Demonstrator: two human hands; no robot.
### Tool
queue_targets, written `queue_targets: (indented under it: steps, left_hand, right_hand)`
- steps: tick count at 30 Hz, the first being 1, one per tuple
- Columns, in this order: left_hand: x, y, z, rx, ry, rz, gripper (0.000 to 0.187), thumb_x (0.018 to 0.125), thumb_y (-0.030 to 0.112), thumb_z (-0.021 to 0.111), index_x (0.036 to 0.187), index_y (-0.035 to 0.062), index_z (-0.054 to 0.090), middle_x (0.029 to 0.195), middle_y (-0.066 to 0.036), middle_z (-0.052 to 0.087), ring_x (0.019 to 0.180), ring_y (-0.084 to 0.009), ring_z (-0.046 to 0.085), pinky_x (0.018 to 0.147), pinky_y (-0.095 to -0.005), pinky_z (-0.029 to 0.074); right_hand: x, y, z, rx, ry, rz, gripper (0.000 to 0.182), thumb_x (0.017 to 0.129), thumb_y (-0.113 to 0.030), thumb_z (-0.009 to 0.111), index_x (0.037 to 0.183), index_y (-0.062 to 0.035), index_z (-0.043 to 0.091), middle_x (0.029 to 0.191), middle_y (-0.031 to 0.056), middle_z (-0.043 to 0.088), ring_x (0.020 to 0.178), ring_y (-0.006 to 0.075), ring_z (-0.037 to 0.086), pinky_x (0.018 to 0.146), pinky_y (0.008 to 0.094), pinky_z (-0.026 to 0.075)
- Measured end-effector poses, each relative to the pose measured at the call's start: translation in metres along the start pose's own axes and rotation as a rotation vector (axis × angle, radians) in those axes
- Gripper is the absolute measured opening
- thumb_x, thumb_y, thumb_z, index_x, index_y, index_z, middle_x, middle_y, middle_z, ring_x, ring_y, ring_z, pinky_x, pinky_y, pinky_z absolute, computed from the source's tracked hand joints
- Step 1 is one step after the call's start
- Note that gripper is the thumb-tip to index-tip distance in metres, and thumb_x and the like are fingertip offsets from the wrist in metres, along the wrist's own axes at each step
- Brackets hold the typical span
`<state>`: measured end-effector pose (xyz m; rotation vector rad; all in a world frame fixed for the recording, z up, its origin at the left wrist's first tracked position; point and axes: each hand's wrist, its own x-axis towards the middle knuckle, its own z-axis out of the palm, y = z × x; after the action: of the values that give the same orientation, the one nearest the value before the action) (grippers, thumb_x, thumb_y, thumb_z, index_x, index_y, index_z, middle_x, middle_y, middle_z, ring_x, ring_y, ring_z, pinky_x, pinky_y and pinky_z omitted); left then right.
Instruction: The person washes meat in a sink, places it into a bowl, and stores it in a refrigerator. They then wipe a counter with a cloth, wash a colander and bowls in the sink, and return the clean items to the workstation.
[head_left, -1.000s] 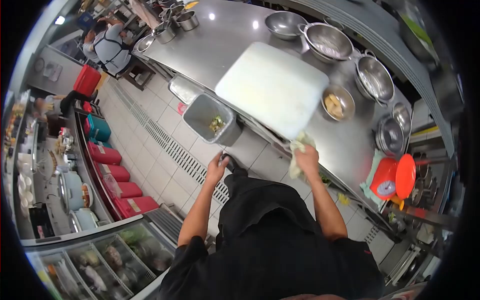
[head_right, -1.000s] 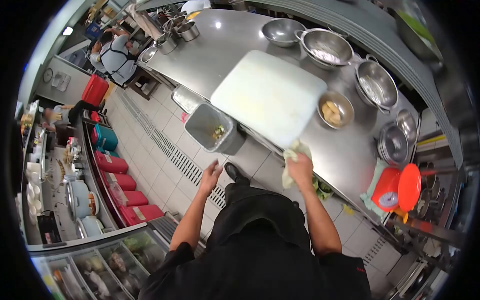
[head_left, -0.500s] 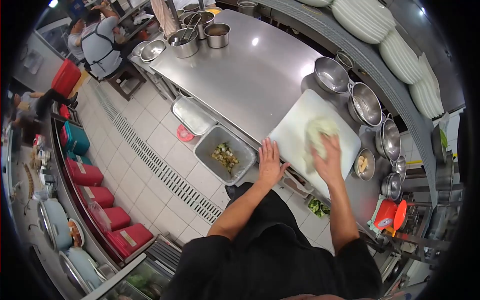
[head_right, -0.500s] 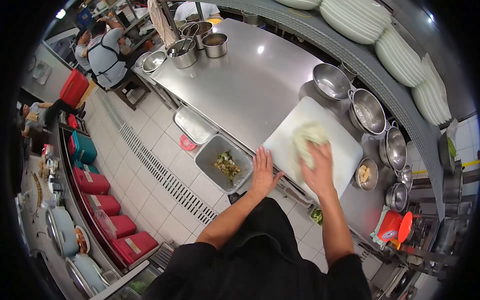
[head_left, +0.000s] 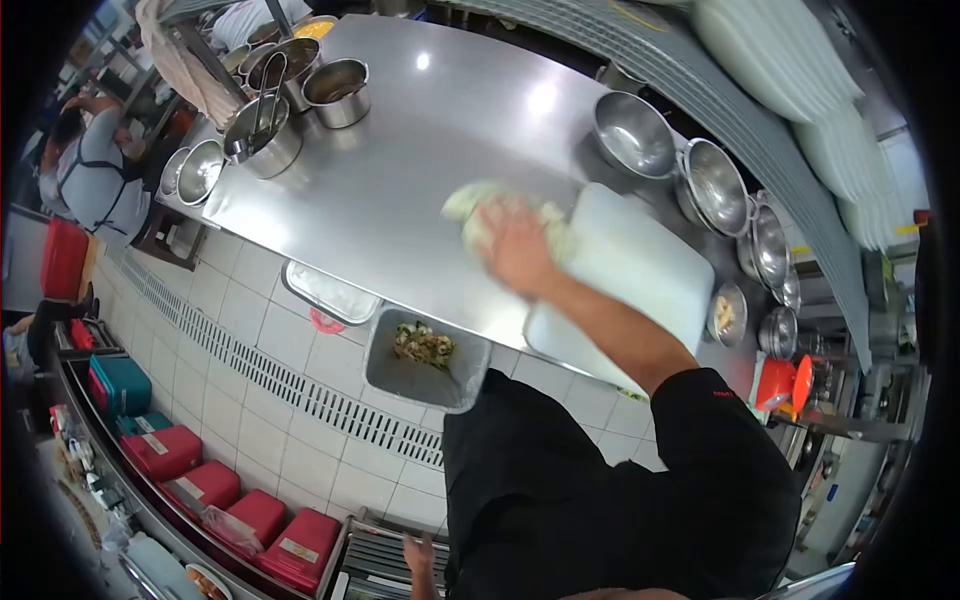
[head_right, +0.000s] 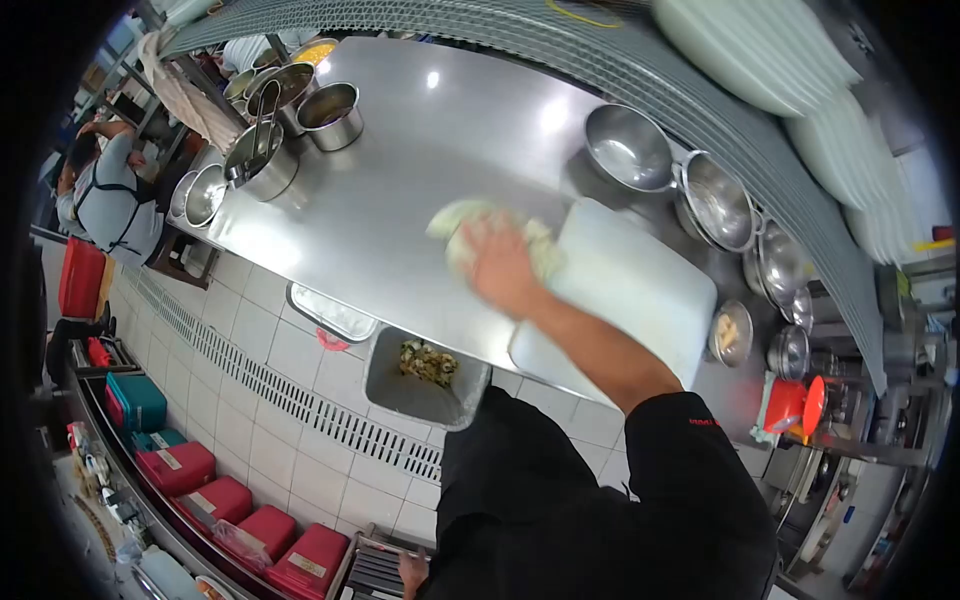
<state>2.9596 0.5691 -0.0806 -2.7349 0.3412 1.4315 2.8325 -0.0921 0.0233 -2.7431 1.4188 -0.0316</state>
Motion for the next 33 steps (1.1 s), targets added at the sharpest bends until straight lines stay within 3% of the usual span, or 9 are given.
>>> queue_targets:
  steps: [1, 2, 10, 11, 12, 13, 21, 27, 33]
  left_hand:
    - [0.020, -0.087, 0.054, 0.054, 0.079, 0.030, 0.070, 0.078, 0.038, 0.065, 0.124, -0.0113, 0.047, 0.117, -0.033, 0.054, 0.111, -0.0478, 0.051, 0.095, -0.0468, 0.042]
    - [0.013, -0.062, 0.051, -0.032, 0.000, -0.078, 0.068, 0.078, 0.037, 0.064, 0.124, -0.0110, 0.048, 0.117, -0.032, 0.055, 0.110, -0.0467, 0.052, 0.094, -0.0461, 0.042]
    - [0.015, 0.100, 0.033, -0.354, -0.142, -0.198, 0.059, 0.081, 0.028, 0.064, 0.125, -0.0089, 0.050, 0.113, -0.028, 0.059, 0.105, -0.0375, 0.056, 0.089, -0.0409, 0.045]
    - [0.020, 0.113, 0.030, -0.371, -0.148, -0.184, 0.057, 0.082, 0.027, 0.064, 0.125, -0.0086, 0.050, 0.112, -0.028, 0.060, 0.105, -0.0363, 0.057, 0.088, -0.0402, 0.045]
    - [0.024, 0.121, 0.023, -0.381, -0.154, -0.163, 0.056, 0.082, 0.026, 0.064, 0.125, -0.0083, 0.050, 0.112, -0.027, 0.060, 0.104, -0.0352, 0.058, 0.087, -0.0395, 0.046]
    - [0.028, 0.123, 0.016, -0.391, -0.157, -0.135, 0.055, 0.083, 0.025, 0.064, 0.125, -0.0081, 0.050, 0.111, -0.027, 0.061, 0.104, -0.0341, 0.058, 0.087, -0.0389, 0.046]
    - [0.130, 0.129, -0.073, -0.644, -0.226, 0.121, 0.045, 0.089, 0.016, 0.063, 0.127, -0.0051, 0.051, 0.105, -0.017, 0.063, 0.093, -0.0219, 0.058, 0.080, -0.0306, 0.045]
    - [0.190, 0.095, -0.114, -0.631, -0.184, 0.184, 0.046, 0.088, 0.018, 0.065, 0.128, -0.0022, 0.052, 0.098, -0.011, 0.063, 0.084, -0.0158, 0.056, 0.072, -0.0291, 0.043]
    - [0.216, 0.052, -0.133, -0.476, -0.247, 0.186, 0.046, 0.087, 0.023, 0.066, 0.123, -0.0040, 0.055, 0.096, -0.009, 0.064, 0.073, -0.0151, 0.056, 0.060, -0.0276, 0.043]
  right_hand:
    - [0.042, 0.026, 0.002, 0.068, 0.010, 0.134, 0.060, 0.093, -0.042, 0.044, 0.142, -0.0076, 0.035, 0.140, 0.0220, 0.040, 0.128, 0.0441, 0.036, 0.107, 0.0539, 0.026]
    - [0.078, 0.059, 0.027, -0.195, 0.263, 0.166, 0.058, 0.094, -0.042, 0.042, 0.140, -0.0073, 0.039, 0.137, 0.0214, 0.044, 0.123, 0.0431, 0.042, 0.105, 0.0531, 0.029]
    - [0.319, 0.201, 0.056, -0.065, 0.374, 0.723, 0.065, 0.086, -0.054, 0.042, 0.136, -0.0114, 0.045, 0.139, 0.0245, 0.040, 0.124, 0.0528, 0.035, 0.095, 0.0680, 0.030]
    - [0.339, 0.199, 0.053, -0.031, 0.425, 0.663, 0.056, 0.088, -0.049, 0.039, 0.127, -0.0102, 0.052, 0.129, 0.0253, 0.050, 0.117, 0.0464, 0.048, 0.091, 0.0653, 0.036]
    - [0.361, 0.188, 0.031, -0.100, -0.110, 0.365, 0.053, 0.091, -0.048, 0.037, 0.125, -0.0120, 0.056, 0.125, 0.0220, 0.053, 0.114, 0.0405, 0.052, 0.096, 0.0567, 0.037]
    - [0.370, 0.167, 0.057, 0.039, 0.223, 0.284, 0.041, 0.090, -0.037, 0.043, 0.108, -0.0062, 0.064, 0.112, 0.0212, 0.061, 0.100, 0.0366, 0.060, 0.088, 0.0526, 0.044]
    - [0.112, -0.007, 0.018, 0.375, 0.151, -0.266, 0.053, 0.082, -0.049, 0.059, 0.123, -0.0153, 0.058, 0.133, 0.0133, 0.047, 0.128, 0.0396, 0.036, 0.106, 0.0522, 0.029]
    - [0.027, 0.133, -0.048, 0.230, 0.456, 0.695, 0.065, 0.081, -0.030, 0.065, 0.134, -0.0004, 0.041, 0.137, 0.0243, 0.040, 0.123, 0.0362, 0.046, 0.100, 0.0421, 0.041]
    - [0.040, 0.176, -0.007, 0.090, 0.487, 0.810, 0.029, 0.081, -0.030, 0.067, 0.081, -0.0018, 0.064, 0.087, 0.0200, 0.064, 0.088, 0.0370, 0.061, 0.078, 0.0463, 0.049]
